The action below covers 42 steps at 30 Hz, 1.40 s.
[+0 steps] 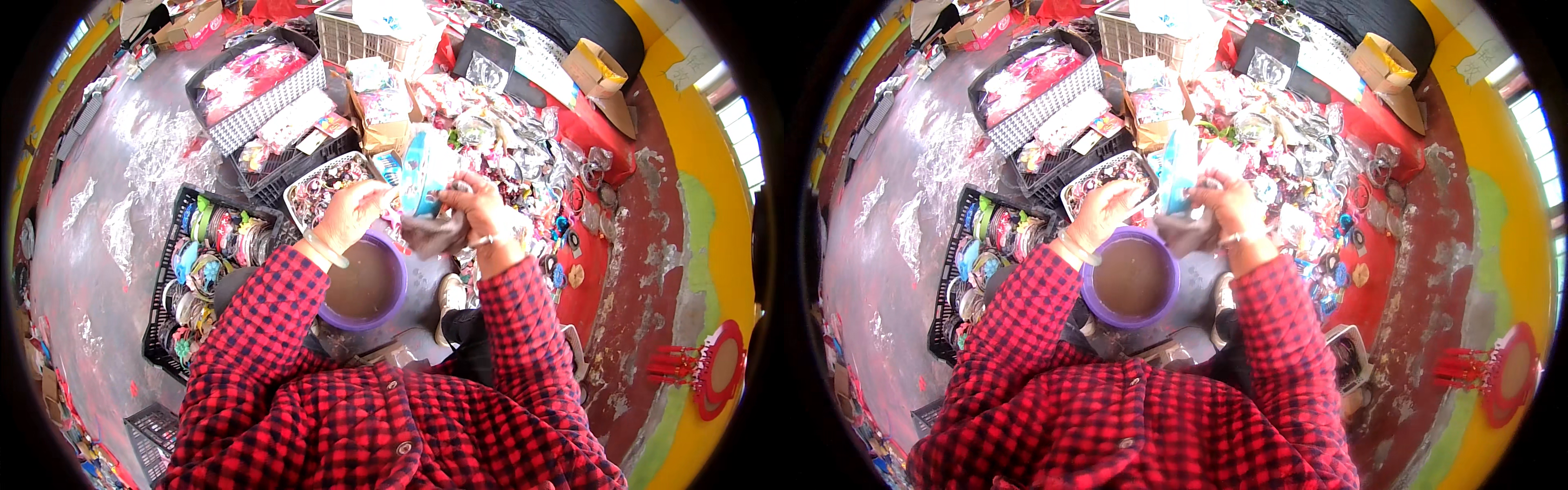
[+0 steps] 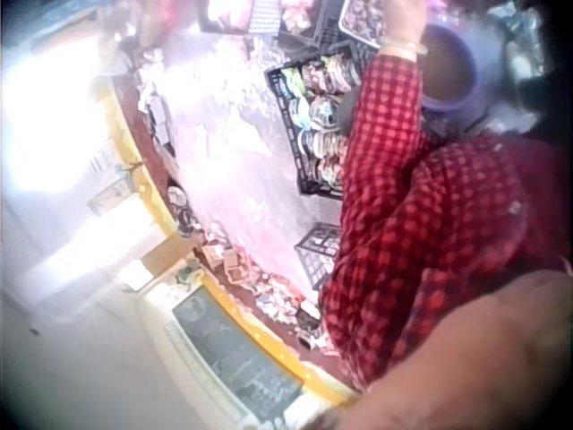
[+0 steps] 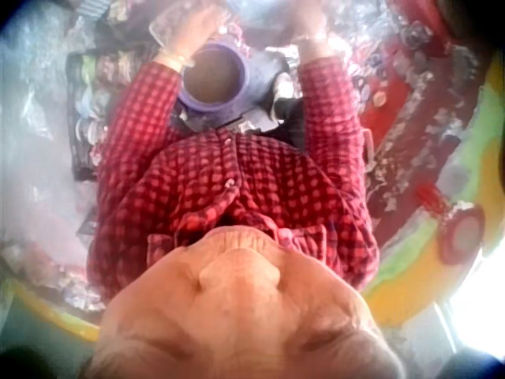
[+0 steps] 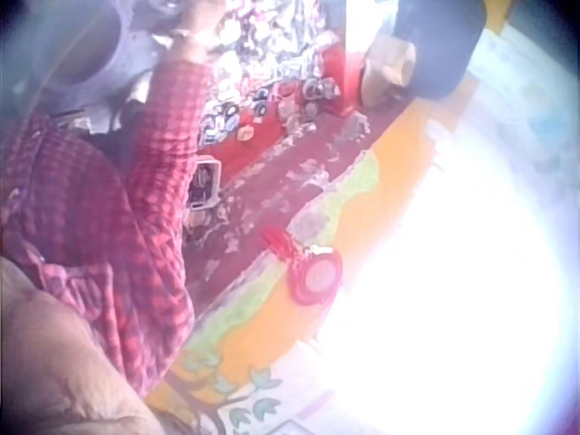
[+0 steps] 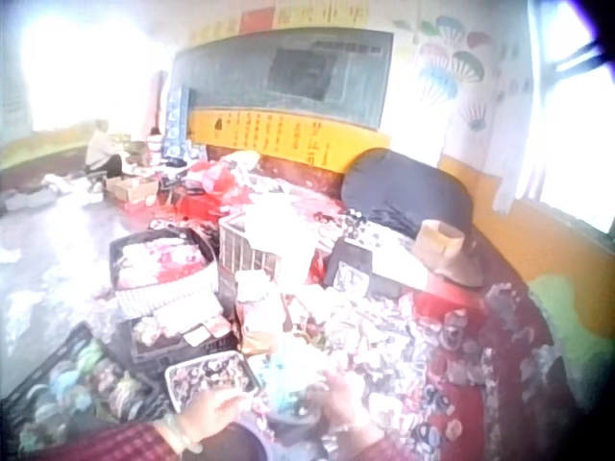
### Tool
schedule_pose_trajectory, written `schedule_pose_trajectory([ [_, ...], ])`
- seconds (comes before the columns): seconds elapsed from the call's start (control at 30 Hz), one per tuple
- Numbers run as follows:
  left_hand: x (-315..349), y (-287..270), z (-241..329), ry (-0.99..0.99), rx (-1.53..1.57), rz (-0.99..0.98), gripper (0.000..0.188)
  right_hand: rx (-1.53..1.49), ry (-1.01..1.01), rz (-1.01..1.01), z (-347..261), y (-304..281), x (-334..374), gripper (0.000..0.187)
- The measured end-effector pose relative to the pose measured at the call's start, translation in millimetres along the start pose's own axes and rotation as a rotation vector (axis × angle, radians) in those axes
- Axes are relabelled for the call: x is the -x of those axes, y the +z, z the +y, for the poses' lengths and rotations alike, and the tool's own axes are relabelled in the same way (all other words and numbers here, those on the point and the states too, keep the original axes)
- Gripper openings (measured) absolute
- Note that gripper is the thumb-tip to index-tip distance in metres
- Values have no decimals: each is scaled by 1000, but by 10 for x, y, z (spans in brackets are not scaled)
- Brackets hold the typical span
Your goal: The person sits on the floor and cleans various small items, including hair accessories and a blue plastic object, using a cloth and water from a purple basin. They wipe the items thoroughly and place them into a nearby basket.
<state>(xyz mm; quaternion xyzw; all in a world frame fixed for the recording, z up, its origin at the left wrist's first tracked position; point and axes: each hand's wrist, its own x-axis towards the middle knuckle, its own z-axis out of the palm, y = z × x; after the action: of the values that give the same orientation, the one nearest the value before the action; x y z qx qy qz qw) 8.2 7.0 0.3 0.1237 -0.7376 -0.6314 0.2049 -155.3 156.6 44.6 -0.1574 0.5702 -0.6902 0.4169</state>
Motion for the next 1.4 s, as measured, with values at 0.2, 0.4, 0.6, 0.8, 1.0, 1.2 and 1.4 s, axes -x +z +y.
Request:
schedule_pose_trajectory([
  [0.2, 21, 116, 181, -35, 358, -198, 33, -216, 42, -59, 307, 287, 344, 15],
  [0.4, 54, 153, 249, -119, 481, -348, 25, -230, -48, -61, 325, 288, 293, 15],
  [0.6, 20, 142, 203, -116, 332, -274, 21, -156, -85, -99, 249, 222, 280, 12],
  [0.8, 15, 133, 32, 4, 95, -219, 17, -84, -126, -40, 96, 207, 295, 11],
  [1.0, 40, 158, -10, 186, -266, -224, 15, -78, -185, 31, 141, 124, 251, 12],
  [1.2, 48, 138, 8, 276, -309, -157, 14, -80, -125, 48, 117, 92, 254, 8],
  [1.4, 45, 155, 56, 423, -468, -72, 9, -188, -78, 5, 99, 119, 261, 2],
])
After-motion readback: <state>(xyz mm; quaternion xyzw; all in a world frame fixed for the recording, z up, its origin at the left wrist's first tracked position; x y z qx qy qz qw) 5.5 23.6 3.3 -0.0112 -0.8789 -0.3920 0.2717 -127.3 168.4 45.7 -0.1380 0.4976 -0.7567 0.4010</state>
